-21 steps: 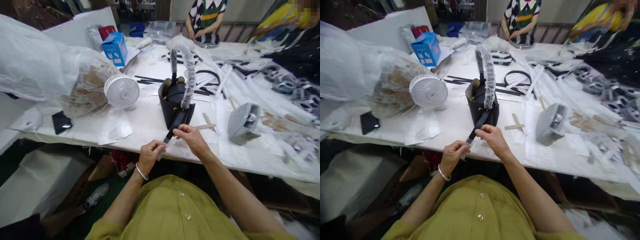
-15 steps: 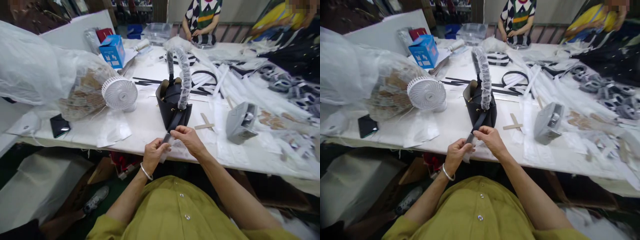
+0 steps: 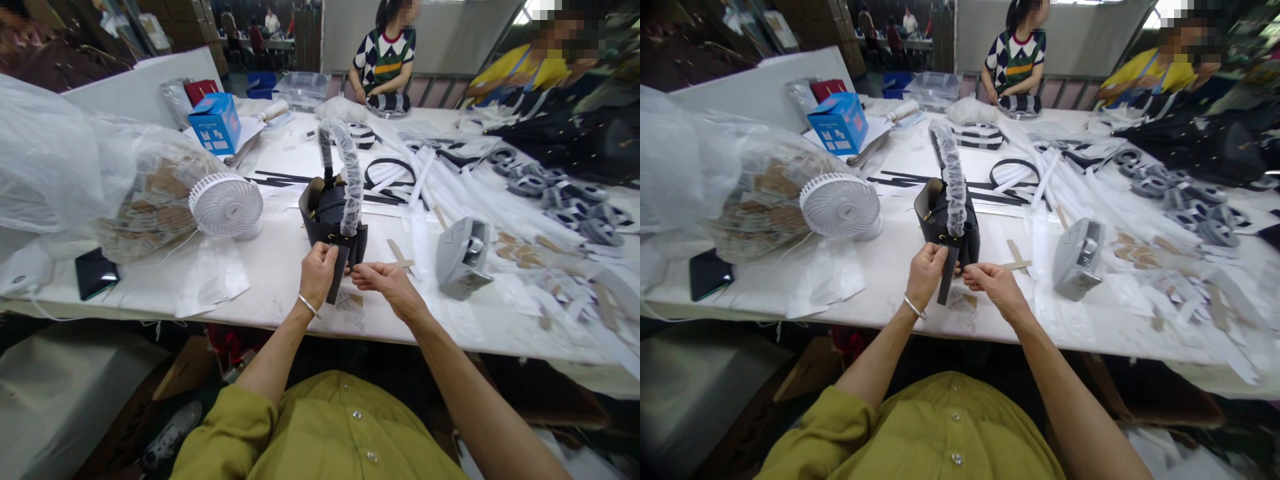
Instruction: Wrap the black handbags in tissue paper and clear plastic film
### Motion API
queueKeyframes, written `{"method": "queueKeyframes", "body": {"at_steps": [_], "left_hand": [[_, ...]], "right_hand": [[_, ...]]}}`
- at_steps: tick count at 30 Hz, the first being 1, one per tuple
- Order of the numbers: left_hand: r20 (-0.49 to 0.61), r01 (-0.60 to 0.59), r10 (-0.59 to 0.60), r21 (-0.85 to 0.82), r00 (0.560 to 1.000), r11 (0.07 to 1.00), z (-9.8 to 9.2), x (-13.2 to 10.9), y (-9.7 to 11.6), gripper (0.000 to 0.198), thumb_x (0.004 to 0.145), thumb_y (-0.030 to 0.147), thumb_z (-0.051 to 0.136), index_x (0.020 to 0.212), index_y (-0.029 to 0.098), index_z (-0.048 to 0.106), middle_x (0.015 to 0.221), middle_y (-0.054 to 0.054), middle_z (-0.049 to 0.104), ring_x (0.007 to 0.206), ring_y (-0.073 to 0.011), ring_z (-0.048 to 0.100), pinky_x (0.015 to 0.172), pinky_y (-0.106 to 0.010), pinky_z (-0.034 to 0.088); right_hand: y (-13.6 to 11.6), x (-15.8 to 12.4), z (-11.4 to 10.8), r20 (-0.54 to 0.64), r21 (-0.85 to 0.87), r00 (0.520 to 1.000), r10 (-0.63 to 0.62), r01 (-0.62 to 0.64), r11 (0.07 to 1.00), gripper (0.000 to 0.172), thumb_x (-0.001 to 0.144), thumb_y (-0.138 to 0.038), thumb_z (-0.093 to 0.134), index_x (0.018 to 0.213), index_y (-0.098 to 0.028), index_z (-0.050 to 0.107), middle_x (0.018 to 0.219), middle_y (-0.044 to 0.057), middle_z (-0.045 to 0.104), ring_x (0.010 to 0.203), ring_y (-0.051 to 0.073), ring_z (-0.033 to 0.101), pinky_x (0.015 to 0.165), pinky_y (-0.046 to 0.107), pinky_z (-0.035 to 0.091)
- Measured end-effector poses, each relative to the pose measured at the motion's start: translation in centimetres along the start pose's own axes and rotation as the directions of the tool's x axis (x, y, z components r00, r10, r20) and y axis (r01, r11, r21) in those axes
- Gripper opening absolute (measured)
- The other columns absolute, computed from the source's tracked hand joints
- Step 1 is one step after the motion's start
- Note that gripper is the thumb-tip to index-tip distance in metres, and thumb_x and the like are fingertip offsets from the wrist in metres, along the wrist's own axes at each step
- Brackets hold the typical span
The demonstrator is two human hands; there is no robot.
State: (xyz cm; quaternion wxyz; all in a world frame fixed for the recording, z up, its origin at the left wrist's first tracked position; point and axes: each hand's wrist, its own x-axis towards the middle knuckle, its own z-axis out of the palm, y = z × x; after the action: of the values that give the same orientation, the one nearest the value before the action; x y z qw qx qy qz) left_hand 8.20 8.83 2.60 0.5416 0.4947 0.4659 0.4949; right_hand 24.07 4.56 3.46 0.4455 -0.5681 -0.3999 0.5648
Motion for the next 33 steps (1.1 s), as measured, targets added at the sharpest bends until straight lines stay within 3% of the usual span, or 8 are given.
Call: {"method": "queueKeyframes", "body": {"at_steps": [2,5,7,18,21,25,30,33], "left_hand": [[-0.057,-0.094,0.108,0.211,0.992,0.973,0.4,0.8,0.5,0.022,0.093,0.040,0.050,0.084,0.021,0.051,0.072,-0.001,0.068,0.057,-0.0158,0.066,0.055,-0.025,0.049],[-0.119,-0.192,0.311,0.571,0.943,0.799,0.7,1.5,1.2,0.016,0.095,0.034,0.048,0.086,0.022,0.053,0.075,-0.001,0.067,0.065,-0.0169,0.065,0.061,-0.026,0.043],[-0.132,-0.203,0.377,0.659,0.917,0.724,0.7,1.7,1.6,0.015,0.095,0.033,0.049,0.086,0.022,0.054,0.076,-0.001,0.066,0.069,-0.0172,0.063,0.063,-0.026,0.041],[-0.072,-0.272,0.405,0.633,0.911,0.725,-1.2,1.7,2.0,0.010,0.094,0.028,0.051,0.087,0.022,0.056,0.076,0.000,0.066,0.070,-0.0165,0.062,0.066,-0.026,0.041],[-0.112,-0.268,0.363,0.486,0.925,0.832,-1.9,1.7,2.1,0.012,0.092,0.031,0.054,0.086,0.021,0.056,0.078,0.000,0.065,0.071,-0.0148,0.062,0.067,-0.024,0.043],[-0.120,-0.170,0.196,0.194,0.973,0.966,-2.7,1.6,1.6,0.027,0.088,0.044,0.059,0.083,0.018,0.056,0.073,0.001,0.061,0.066,-0.0120,0.057,0.060,-0.021,0.042],[-0.012,-0.066,0.065,-0.045,0.998,0.997,-3.3,1.4,0.1,0.029,0.078,0.042,0.069,0.073,0.016,0.056,0.065,0.004,0.055,0.059,-0.0085,0.050,0.055,-0.019,0.039],[-0.048,-0.087,0.087,0.003,0.995,0.996,-3.1,1.1,0.3,0.025,0.079,0.039,0.068,0.074,0.016,0.060,0.066,0.003,0.058,0.058,-0.0093,0.051,0.056,-0.020,0.040]], "right_hand": [[-0.2,0.4,0.3,0.010,0.010,1.000,0.001,-0.001,1.000,0.046,0.067,-0.054,0.079,0.088,-0.013,0.076,0.086,0.011,0.076,0.074,0.017,0.070,0.071,0.028,0.056],[-0.6,1.0,1.2,0.019,0.045,1.000,0.004,-0.005,0.999,0.046,0.063,-0.053,0.082,0.085,-0.013,0.076,0.082,0.010,0.076,0.071,0.016,0.070,0.067,0.026,0.057],[-0.9,1.4,1.8,0.025,0.079,1.000,-0.008,0.006,0.997,0.045,0.062,-0.052,0.083,0.082,-0.013,0.075,0.079,0.009,0.076,0.069,0.016,0.070,0.066,0.025,0.057],[-2.2,2.9,5.3,-0.042,0.221,0.999,-0.013,0.022,0.975,0.032,0.065,-0.041,0.083,0.071,-0.013,0.069,0.062,0.006,0.071,0.054,0.018,0.068,0.052,0.027,0.060],[-2.0,2.8,6.4,-0.072,0.204,0.997,-0.031,0.045,0.978,0.032,0.066,-0.042,0.081,0.071,-0.013,0.069,0.061,0.005,0.070,0.052,0.017,0.067,0.050,0.025,0.059],[-2.0,2.8,7.0,-0.118,0.139,0.988,-0.100,0.116,0.983,0.032,0.066,-0.044,0.079,0.072,-0.014,0.070,0.060,0.004,0.070,0.052,0.016,0.067,0.048,0.025,0.058],[-2.1,2.8,6.8,-0.126,0.105,0.986,-0.110,0.124,0.987,0.031,0.066,-0.044,0.079,0.071,-0.015,0.070,0.061,0.005,0.070,0.052,0.016,0.067,0.050,0.026,0.059],[-2.3,3.0,6.5,-0.144,0.076,0.985,-0.098,0.110,0.991,0.031,0.067,-0.044,0.078,0.069,-0.014,0.069,0.060,0.006,0.070,0.052,0.016,0.067,0.050,0.026,0.059]]}}
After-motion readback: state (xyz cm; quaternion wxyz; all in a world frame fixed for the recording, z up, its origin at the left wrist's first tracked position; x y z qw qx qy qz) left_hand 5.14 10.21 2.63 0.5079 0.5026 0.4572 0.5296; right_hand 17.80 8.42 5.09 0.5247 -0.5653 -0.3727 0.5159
